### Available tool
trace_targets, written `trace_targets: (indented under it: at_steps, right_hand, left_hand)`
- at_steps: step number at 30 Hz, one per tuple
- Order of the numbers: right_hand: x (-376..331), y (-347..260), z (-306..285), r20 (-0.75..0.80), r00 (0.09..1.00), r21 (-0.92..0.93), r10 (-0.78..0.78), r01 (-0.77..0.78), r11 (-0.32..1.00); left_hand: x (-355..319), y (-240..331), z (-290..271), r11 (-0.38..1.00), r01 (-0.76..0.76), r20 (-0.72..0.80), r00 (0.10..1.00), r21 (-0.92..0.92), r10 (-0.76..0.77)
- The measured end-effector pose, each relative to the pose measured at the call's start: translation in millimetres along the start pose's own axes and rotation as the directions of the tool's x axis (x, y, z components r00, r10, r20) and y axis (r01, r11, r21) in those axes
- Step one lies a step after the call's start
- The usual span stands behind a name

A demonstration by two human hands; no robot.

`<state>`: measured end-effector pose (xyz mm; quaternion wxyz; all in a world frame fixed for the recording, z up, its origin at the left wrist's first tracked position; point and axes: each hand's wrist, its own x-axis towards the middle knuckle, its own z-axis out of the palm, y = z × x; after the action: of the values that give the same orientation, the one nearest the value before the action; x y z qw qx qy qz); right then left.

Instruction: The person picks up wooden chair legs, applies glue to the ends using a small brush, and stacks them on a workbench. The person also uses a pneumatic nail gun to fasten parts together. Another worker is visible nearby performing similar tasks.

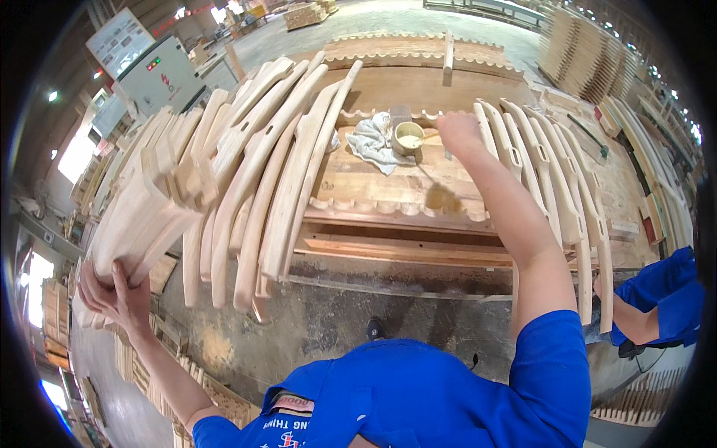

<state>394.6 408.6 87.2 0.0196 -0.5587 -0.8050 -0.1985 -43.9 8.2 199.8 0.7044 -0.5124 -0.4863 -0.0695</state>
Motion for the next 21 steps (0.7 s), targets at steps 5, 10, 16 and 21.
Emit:
trace_targets:
  at_steps: [5,10,16,21]
  right_hand:
    - [16,-12,31,0.235,0.961,0.302,0.148,-0.217,0.928]
    - [-8,0,71,0.169,0.936,0.692,0.309,-0.336,0.639]
    - [-20,3,96,0.092,0.913,0.698,0.397,-0.343,0.629]
    - [-11,10,107,0.386,0.894,0.81,0.228,-0.447,0.379]
  left_hand:
    - [4,-8,48,0.998,-0.031,-0.035,0.999,-0.06,0.029]
    - [9,-4,94,0.992,-0.031,-0.038,0.999,-0.123,0.027]
    - [26,27,138,0.963,-0.064,-0.011,0.998,-0.26,0.063]
    - [46,50,151,0.928,-0.106,0.049,0.99,-0.357,0.132]
